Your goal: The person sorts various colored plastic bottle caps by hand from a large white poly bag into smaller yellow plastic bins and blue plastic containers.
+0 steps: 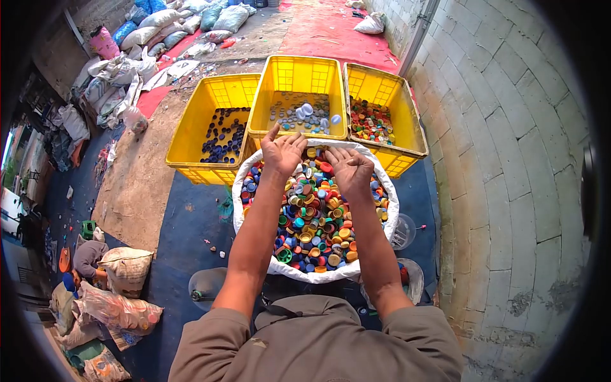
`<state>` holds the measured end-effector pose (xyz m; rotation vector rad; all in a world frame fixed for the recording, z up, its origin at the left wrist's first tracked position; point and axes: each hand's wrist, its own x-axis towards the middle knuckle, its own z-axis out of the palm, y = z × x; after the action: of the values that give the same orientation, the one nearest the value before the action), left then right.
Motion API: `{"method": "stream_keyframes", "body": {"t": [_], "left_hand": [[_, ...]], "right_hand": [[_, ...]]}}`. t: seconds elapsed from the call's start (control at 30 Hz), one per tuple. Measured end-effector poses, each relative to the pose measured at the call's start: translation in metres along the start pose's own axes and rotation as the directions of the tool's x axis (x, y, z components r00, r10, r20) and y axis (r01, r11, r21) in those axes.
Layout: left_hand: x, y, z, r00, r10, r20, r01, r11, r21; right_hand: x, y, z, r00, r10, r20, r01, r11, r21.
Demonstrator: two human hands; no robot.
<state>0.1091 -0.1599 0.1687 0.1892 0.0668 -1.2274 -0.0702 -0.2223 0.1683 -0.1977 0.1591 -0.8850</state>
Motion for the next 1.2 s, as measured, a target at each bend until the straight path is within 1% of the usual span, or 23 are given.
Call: {"method": "stream_keyframes", "body": {"t": [0.07,0.13,0.17,0.2,0.23,0.27,0.3,0.33,0.4,0.47,0.5,0.53,0.63,0.67,0.77,0.87,0.9,1.0,1.03,1.07,1.13,1.17,1.2], "left_hand": [[-0.005,0.003,-0.001,0.996,-0.006,-0.093,0.002,0.999,-0.044],[-0.021,0.001,-0.027,0.992,0.072,-0.101,-0.066,0.996,0.061],[-0.034,0.0,-0.041,0.986,0.067,-0.152,-0.057,0.996,0.068],[-0.048,-0.001,-0.057,0.986,0.066,-0.156,-0.052,0.994,0.093],[-0.06,-0.004,-0.074,0.976,0.058,-0.21,-0.039,0.995,0.091],[-0.074,-0.007,-0.094,0.959,0.088,-0.27,-0.045,0.986,0.16],[-0.089,-0.009,-0.116,0.958,0.092,-0.273,-0.037,0.979,0.201],[-0.107,-0.014,-0.128,0.925,0.117,-0.362,-0.028,0.97,0.242],[-0.139,-0.023,-0.151,0.867,0.129,-0.482,0.03,0.951,0.308],[-0.165,-0.033,-0.166,0.824,0.165,-0.543,0.084,0.911,0.403],[-0.177,-0.038,-0.172,0.808,0.191,-0.558,0.106,0.884,0.455],[-0.186,-0.041,-0.179,0.816,0.203,-0.541,0.117,0.859,0.499],[-0.204,-0.052,-0.19,0.818,0.223,-0.531,0.18,0.776,0.604],[-0.208,-0.054,-0.194,0.824,0.215,-0.524,0.196,0.759,0.621],[-0.218,-0.059,-0.187,0.806,0.227,-0.547,0.224,0.738,0.637],[-0.227,-0.063,-0.188,0.795,0.232,-0.56,0.247,0.719,0.649],[-0.229,-0.065,-0.189,0.787,0.231,-0.572,0.265,0.711,0.651],[-0.238,-0.067,-0.191,0.786,0.224,-0.576,0.279,0.702,0.655],[-0.24,-0.067,-0.193,0.784,0.226,-0.578,0.279,0.703,0.654],[-0.242,-0.067,-0.196,0.782,0.229,-0.58,0.278,0.704,0.653],[-0.247,-0.064,-0.197,0.793,0.219,-0.569,0.289,0.687,0.667],[-0.249,-0.064,-0.197,0.792,0.218,-0.571,0.294,0.683,0.669],[-0.251,-0.063,-0.196,0.791,0.219,-0.572,0.298,0.678,0.672]], "right_hand": [[-0.005,-0.002,-0.003,1.0,-0.017,-0.027,0.015,0.998,-0.055],[-0.02,0.001,-0.016,0.997,-0.019,-0.078,0.01,0.994,-0.11],[-0.031,0.004,-0.032,0.993,-0.018,-0.114,0.002,0.99,-0.14],[-0.043,0.006,-0.048,0.988,-0.02,-0.152,-0.006,0.986,-0.169],[-0.058,0.007,-0.064,0.985,0.022,-0.174,-0.051,0.985,-0.164],[-0.072,0.009,-0.078,0.979,0.065,-0.193,-0.097,0.983,-0.159],[-0.089,0.012,-0.088,0.963,0.087,-0.257,-0.121,0.985,-0.119],[-0.106,0.015,-0.091,0.932,0.091,-0.35,-0.146,0.98,-0.133],[-0.133,0.02,-0.122,0.927,0.077,-0.367,-0.206,0.922,-0.329],[-0.158,0.024,-0.14,0.886,0.067,-0.458,-0.292,0.848,-0.441],[-0.167,0.03,-0.144,0.877,0.025,-0.479,-0.306,0.799,-0.518],[-0.177,0.032,-0.142,0.856,0.005,-0.517,-0.356,0.731,-0.582],[-0.194,0.042,-0.16,0.83,-0.024,-0.557,-0.431,0.606,-0.668],[-0.197,0.046,-0.178,0.846,-0.02,-0.533,-0.417,0.599,-0.684],[-0.198,0.05,-0.185,0.871,0.003,-0.491,-0.406,0.566,-0.718],[-0.192,0.056,-0.17,0.873,-0.035,-0.486,-0.411,0.484,-0.773],[-0.189,0.058,-0.176,0.906,-0.036,-0.421,-0.372,0.406,-0.835],[-0.175,0.067,-0.183,0.971,-0.09,-0.223,-0.219,0.06,-0.974],[-0.171,0.068,-0.175,0.966,-0.079,-0.245,-0.247,-0.018,-0.969],[-0.164,0.071,-0.172,0.986,-0.083,-0.144,-0.154,-0.137,-0.978],[-0.151,0.076,-0.168,0.997,-0.055,0.059,0.034,-0.366,-0.93],[-0.142,0.078,-0.166,0.993,-0.014,0.121,0.102,-0.454,-0.885],[-0.134,0.081,-0.161,0.988,0.026,0.154,0.147,-0.493,-0.858]]}}
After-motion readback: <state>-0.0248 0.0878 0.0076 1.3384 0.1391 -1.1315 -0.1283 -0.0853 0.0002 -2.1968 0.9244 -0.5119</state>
